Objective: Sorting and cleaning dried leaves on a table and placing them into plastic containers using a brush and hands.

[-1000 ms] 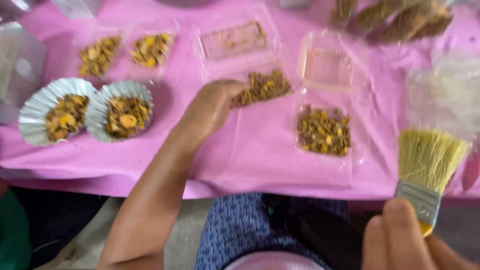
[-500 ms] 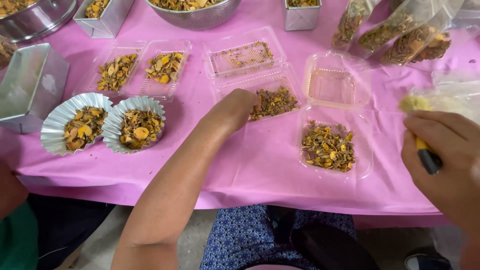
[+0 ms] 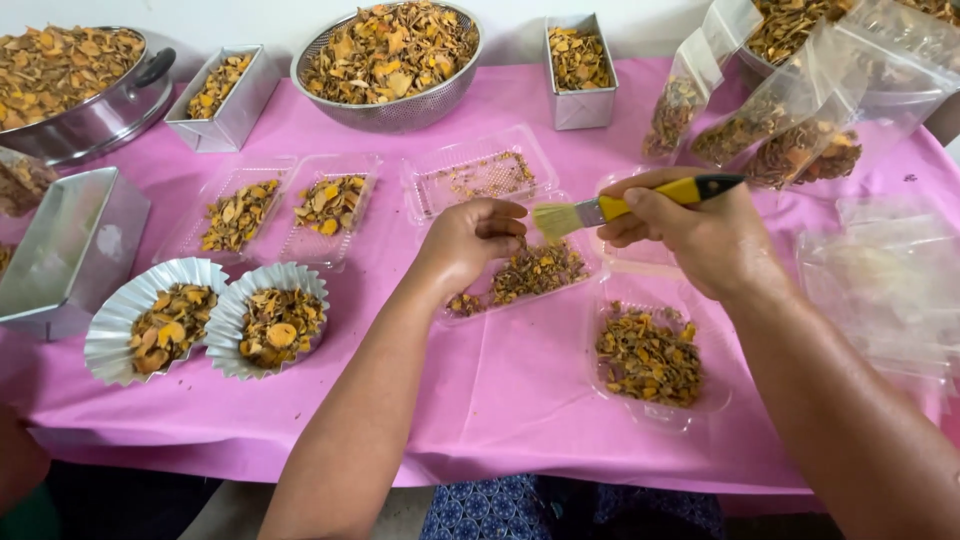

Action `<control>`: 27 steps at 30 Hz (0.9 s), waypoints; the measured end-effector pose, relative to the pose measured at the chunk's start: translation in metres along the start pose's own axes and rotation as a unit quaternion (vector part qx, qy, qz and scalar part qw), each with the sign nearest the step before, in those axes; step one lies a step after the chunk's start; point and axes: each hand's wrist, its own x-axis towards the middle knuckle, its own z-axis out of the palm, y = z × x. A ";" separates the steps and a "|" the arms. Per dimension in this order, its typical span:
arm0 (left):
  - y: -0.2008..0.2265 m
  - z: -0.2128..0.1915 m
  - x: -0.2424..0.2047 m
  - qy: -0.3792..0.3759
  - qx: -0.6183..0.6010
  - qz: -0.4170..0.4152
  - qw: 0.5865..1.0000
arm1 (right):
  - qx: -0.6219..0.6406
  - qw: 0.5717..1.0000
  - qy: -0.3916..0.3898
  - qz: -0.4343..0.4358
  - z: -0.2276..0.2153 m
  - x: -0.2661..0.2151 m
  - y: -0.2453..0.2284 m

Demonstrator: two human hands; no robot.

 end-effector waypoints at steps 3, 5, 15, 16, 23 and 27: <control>-0.011 -0.004 0.002 0.006 -0.025 0.019 0.999 | 0.080 0.986 -0.082 -0.123 0.000 0.007 0.022; -0.023 -0.007 0.010 0.001 -0.125 0.051 0.991 | 0.079 0.982 -0.092 -0.148 0.003 0.004 0.019; -0.019 0.011 0.011 0.005 -0.123 0.032 0.992 | -0.051 0.989 -0.082 -0.114 -0.010 0.005 0.037; -0.030 0.009 0.020 0.007 -0.148 0.042 0.988 | 0.020 0.988 -0.081 -0.126 -0.007 0.007 0.040; -0.037 0.013 0.032 0.013 -0.184 0.050 0.982 | 0.079 0.987 -0.078 -0.120 -0.022 0.012 0.050; -0.044 0.016 0.035 0.012 -0.193 0.047 0.980 | 0.148 0.979 -0.064 -0.126 -0.014 0.013 0.045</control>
